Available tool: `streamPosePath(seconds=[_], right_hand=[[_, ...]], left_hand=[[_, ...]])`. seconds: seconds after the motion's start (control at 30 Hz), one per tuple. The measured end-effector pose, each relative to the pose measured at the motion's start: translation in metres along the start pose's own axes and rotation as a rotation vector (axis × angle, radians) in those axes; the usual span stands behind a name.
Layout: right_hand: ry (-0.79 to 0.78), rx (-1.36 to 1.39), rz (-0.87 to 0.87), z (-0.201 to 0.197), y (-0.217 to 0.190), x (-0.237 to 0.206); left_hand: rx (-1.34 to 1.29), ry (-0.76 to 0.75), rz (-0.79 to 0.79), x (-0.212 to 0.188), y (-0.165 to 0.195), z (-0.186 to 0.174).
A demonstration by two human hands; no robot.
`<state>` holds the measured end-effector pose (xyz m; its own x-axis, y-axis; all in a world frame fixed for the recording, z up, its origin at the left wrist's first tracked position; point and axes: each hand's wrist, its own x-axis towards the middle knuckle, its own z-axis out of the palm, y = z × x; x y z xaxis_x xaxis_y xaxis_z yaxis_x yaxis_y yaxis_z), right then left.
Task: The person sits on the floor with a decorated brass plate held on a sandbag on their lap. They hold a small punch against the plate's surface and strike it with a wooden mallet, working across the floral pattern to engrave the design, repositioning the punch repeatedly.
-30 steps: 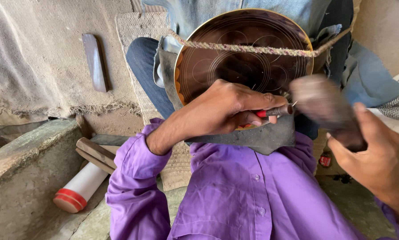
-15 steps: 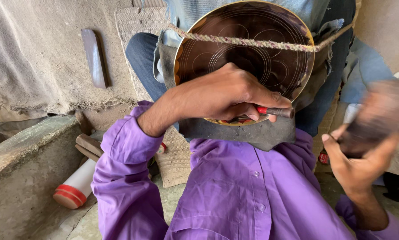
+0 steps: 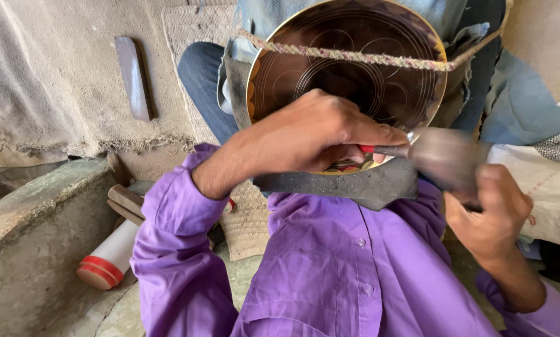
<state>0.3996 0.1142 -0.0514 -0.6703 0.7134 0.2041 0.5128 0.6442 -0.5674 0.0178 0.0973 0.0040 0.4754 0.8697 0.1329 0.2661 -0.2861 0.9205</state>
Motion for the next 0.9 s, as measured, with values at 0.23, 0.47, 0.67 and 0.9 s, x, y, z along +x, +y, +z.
streamPosePath(seconds=[0.23, 0.47, 0.67, 0.9], right_hand=[[-0.264, -0.091, -0.036, -0.030, -0.009, 0.071], [-0.473, 0.093, -0.133, -0.046, -0.021, 0.152], [-0.574, 0.074, -0.219, -0.039, -0.020, 0.192], [-0.554, 0.007, -0.341, -0.040, -0.024, 0.212]], left_hand=[[0.122, 0.317, -0.258, -0.023, 0.016, 0.019], [0.205, 0.737, -0.474, -0.029, 0.044, 0.051], [0.086, 0.977, -0.582, -0.026, 0.046, 0.073], [0.035, 1.184, -0.564, -0.027, 0.042, 0.092]])
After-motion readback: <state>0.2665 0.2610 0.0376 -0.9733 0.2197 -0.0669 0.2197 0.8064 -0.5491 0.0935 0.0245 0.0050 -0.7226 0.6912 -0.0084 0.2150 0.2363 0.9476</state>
